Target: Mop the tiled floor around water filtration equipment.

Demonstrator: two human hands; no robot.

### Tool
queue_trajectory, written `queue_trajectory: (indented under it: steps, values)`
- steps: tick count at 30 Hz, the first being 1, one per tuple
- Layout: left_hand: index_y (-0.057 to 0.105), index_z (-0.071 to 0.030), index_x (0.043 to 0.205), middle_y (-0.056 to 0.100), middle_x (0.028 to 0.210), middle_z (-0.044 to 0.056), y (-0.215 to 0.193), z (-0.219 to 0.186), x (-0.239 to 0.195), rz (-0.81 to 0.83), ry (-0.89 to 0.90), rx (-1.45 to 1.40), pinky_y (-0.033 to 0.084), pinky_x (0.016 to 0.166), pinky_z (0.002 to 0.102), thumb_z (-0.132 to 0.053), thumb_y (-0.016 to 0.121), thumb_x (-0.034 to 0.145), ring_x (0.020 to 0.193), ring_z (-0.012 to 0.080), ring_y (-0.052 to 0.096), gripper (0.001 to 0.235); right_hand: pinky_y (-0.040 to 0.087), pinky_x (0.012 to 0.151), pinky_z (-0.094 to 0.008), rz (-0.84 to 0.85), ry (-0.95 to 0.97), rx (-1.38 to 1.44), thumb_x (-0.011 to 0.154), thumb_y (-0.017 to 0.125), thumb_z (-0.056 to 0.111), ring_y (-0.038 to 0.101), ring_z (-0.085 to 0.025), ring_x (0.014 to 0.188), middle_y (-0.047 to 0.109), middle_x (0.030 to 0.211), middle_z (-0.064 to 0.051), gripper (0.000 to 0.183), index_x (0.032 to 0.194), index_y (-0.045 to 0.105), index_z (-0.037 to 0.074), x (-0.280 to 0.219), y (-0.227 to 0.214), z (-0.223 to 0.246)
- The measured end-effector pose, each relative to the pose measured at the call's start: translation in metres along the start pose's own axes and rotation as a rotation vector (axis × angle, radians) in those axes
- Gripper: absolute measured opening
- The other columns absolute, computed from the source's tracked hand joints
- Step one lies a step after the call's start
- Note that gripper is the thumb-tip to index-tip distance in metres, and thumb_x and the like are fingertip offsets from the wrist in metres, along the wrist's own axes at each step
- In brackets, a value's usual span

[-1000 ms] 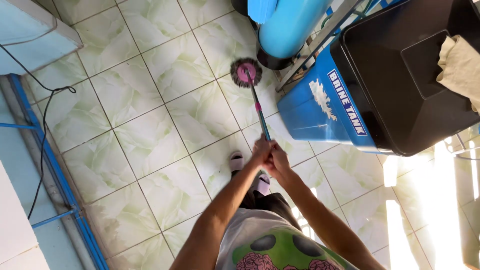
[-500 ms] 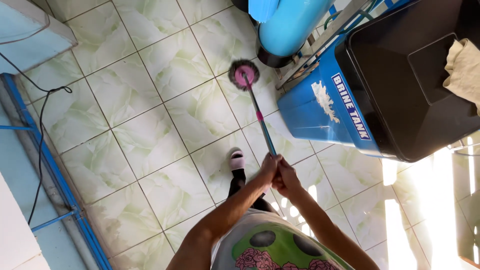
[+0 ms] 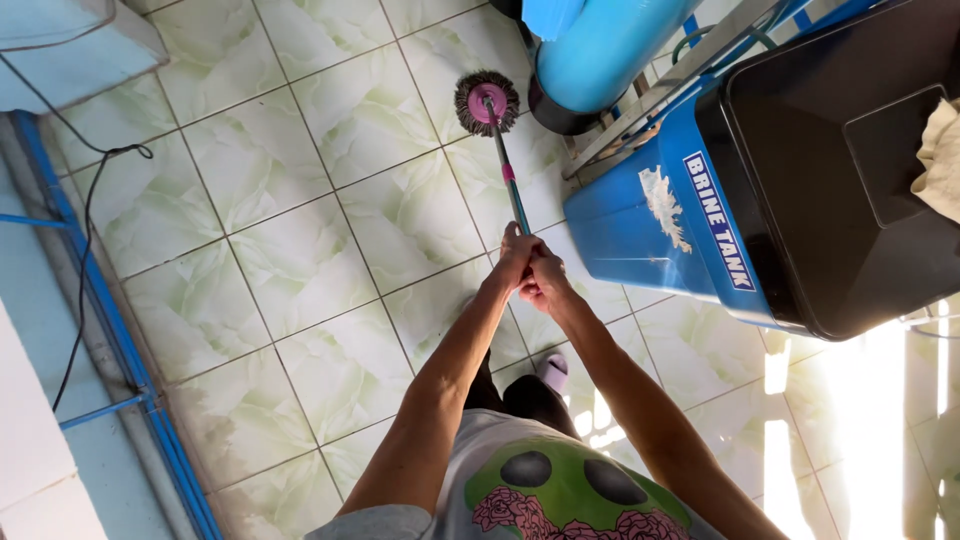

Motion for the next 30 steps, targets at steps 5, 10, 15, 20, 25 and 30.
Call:
queue_trajectory:
  steps: [5,10,15,20,25,30]
  values:
    - [0.040,-0.015,0.147,0.063,0.070,0.009,-0.009,0.059,-0.016,-0.012,0.129,-0.107,0.048,0.045,0.035,-0.004,0.067,0.078,0.057,0.0191,0.058,0.074,0.019,0.035,-0.025,-0.014,0.012,-0.127,0.109,0.047,0.034,0.032,-0.009,0.040,0.040,0.059,0.001,0.016,0.099,0.054,0.024,-0.061,0.001,-0.011]
    - [0.052,0.000,0.114,0.059,0.070,0.008,-0.002,0.133,-0.087,-0.111,0.051,-0.053,0.049,0.043,0.037,-0.009,0.069,0.081,0.059,0.0191,0.057,0.038,0.020,0.035,-0.025,-0.024,0.080,-0.208,0.107,0.044,0.036,0.031,-0.010,0.038,0.039,0.057,0.001,0.015,0.104,0.059,0.032,-0.131,-0.059,-0.054]
    - [0.057,-0.007,0.080,0.052,0.061,0.005,0.022,0.206,-0.152,0.129,-0.345,-0.362,0.047,0.037,0.033,-0.033,0.074,0.090,0.047,0.0178,0.049,0.033,0.024,0.038,-0.020,0.286,0.257,0.098,0.104,0.052,0.016,0.034,-0.006,0.045,0.047,0.068,0.003,0.015,0.105,0.059,0.029,-0.182,-0.131,-0.069]
    - [0.064,-0.006,0.074,0.049,0.057,0.006,0.043,0.168,-0.186,0.086,-0.281,-0.275,0.048,0.035,0.035,-0.037,0.065,0.091,0.041,0.0188,0.048,0.035,0.026,0.040,-0.018,0.286,0.305,0.187,0.103,0.052,0.018,0.038,-0.004,0.050,0.049,0.073,0.003,0.008,0.102,0.059,0.023,-0.202,-0.129,-0.052]
    - [0.057,-0.005,0.072,0.050,0.057,0.006,0.040,0.108,-0.138,0.137,-0.218,-0.292,0.050,0.035,0.037,-0.040,0.062,0.099,0.040,0.0195,0.052,0.044,0.025,0.037,-0.017,0.285,0.209,0.065,0.102,0.054,0.018,0.036,-0.003,0.047,0.048,0.070,0.004,0.010,0.093,0.057,0.020,-0.132,-0.105,-0.013]
    - [0.053,-0.004,0.072,0.044,0.052,0.005,0.020,0.018,-0.091,0.191,-0.177,-0.440,0.050,0.034,0.038,-0.035,0.061,0.102,0.035,0.0197,0.046,0.044,0.030,0.040,-0.019,0.350,0.185,0.016,0.106,0.054,0.017,0.043,-0.003,0.051,0.049,0.071,0.004,0.017,0.089,0.052,0.015,-0.084,-0.022,0.038]
Point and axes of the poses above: each hand's wrist, its own x-axis towards the middle knuckle, its own y-axis out of the palm, z = x × y, the point moved 3 cm from there along x, towards the middle knuckle
